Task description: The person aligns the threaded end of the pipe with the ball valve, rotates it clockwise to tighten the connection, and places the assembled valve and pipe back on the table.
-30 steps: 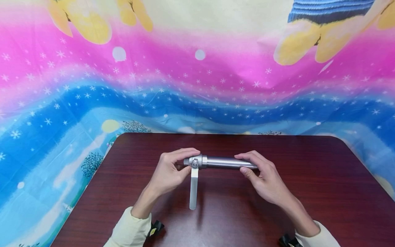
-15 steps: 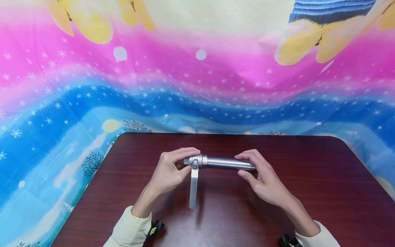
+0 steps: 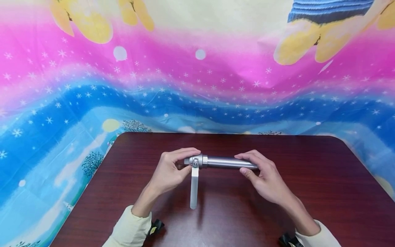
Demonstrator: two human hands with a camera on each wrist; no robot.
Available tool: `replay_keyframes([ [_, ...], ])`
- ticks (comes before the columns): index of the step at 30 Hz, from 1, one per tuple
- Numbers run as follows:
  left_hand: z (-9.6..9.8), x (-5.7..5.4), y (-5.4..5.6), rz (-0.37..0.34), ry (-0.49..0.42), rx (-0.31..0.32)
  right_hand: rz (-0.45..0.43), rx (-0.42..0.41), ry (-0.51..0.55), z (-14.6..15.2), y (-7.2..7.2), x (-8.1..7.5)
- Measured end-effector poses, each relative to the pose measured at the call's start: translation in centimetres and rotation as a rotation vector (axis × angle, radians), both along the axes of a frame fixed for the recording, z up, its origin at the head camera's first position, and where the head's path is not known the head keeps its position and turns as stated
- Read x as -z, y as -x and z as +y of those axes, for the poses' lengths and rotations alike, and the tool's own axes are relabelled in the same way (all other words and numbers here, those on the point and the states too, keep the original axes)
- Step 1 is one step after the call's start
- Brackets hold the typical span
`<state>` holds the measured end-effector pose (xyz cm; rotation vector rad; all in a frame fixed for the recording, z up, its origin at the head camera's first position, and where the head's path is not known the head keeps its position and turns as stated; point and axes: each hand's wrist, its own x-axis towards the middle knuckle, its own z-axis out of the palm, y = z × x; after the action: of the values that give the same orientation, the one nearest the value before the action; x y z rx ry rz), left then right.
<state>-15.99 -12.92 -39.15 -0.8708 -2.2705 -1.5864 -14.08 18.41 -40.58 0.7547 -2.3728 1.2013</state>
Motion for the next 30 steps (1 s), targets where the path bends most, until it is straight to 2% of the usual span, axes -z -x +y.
replay_keyframes([
  [11,-0.09,-0.08,-0.16,-0.003,0.013,0.009,-0.114,0.000,0.003,0.16,-0.14,-0.22],
  [21,-0.08,0.11,0.06,0.004,0.011,0.017,-0.123,-0.005,0.007,0.21,-0.07,-0.05],
  [30,-0.11,0.10,0.13,0.017,0.020,-0.007,-0.113,-0.015,-0.007,0.07,0.05,0.12],
])
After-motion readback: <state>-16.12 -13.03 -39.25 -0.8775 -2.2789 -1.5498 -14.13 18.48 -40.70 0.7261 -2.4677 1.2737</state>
